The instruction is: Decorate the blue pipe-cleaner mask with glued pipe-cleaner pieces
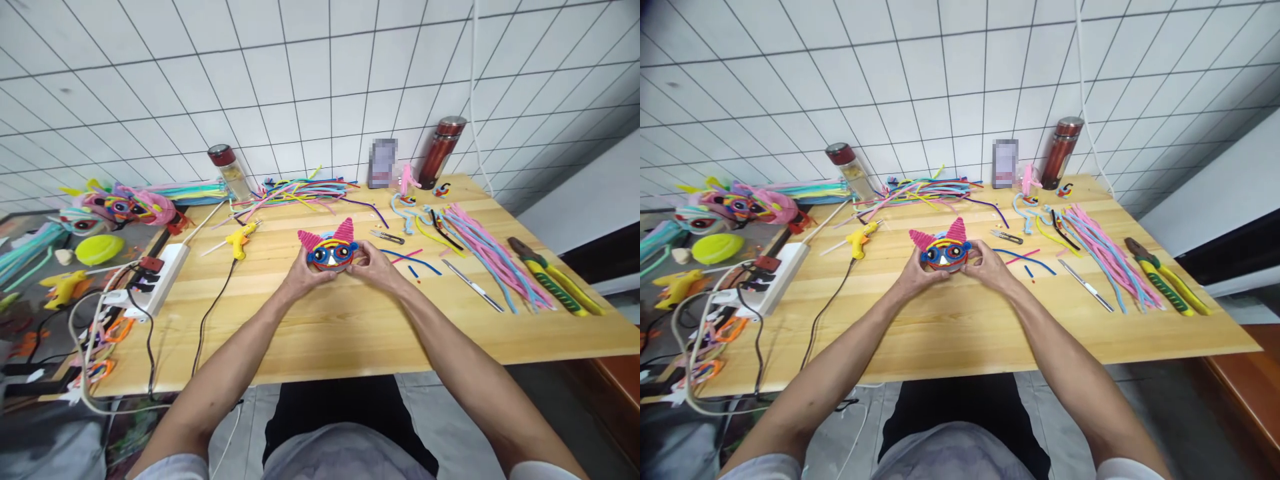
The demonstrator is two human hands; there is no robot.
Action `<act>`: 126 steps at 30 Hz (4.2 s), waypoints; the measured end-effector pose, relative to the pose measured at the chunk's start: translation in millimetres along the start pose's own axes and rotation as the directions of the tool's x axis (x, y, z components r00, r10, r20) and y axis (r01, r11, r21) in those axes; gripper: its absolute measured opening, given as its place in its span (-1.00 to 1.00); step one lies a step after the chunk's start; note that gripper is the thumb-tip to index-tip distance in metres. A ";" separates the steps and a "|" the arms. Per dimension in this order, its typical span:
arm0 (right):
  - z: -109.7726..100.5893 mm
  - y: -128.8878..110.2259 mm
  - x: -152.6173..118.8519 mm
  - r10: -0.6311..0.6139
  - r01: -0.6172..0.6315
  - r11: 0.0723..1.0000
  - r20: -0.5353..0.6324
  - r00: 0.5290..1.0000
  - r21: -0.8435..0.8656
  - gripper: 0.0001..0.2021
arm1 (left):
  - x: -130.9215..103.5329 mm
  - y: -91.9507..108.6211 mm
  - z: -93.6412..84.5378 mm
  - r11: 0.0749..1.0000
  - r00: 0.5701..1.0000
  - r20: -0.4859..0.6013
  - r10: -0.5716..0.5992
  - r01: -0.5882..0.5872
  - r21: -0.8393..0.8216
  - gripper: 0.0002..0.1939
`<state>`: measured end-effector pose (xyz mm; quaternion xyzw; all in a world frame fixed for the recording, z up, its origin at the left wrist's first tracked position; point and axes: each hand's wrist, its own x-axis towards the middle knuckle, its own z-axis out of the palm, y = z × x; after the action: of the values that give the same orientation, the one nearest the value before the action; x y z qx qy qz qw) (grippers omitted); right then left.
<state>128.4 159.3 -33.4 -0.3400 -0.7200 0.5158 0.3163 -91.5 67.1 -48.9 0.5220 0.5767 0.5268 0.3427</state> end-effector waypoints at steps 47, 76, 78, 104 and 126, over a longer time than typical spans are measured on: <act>-6.6 -1.9 6.0 0.069 -0.071 0.993 0.017 0.997 0.091 -0.42 | 7.6 -7.0 4.2 0.995 0.995 0.010 0.099 -0.099 -0.027 -0.04; -1.1 -0.9 7.7 0.097 -0.096 0.975 0.008 0.995 0.198 -0.46 | 9.1 -3.2 5.3 0.999 0.998 -0.049 0.030 -0.031 -0.016 -0.03; -0.1 -1.8 7.3 0.101 -0.099 0.975 0.003 0.995 0.198 -0.45 | 9.5 -4.8 4.9 0.998 0.997 -0.056 0.059 -0.060 -0.015 -0.03; -205.4 -0.6 -81.1 0.009 -0.429 0.546 -0.507 0.862 -0.720 -0.70 | -21.3 43.4 -5.0 0.973 0.892 -0.389 0.232 -0.217 0.083 -0.61; -136.5 -34.9 -69.4 -0.223 0.000 0.754 -0.255 0.941 -0.657 -0.85 | -61.0 72.8 63.1 0.915 0.880 0.419 0.225 -0.339 0.221 -0.75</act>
<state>272.3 166.5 29.4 -0.4625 -0.8120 0.1529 0.3215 -0.9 16.8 -1.4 0.7382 0.4853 0.3692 0.2885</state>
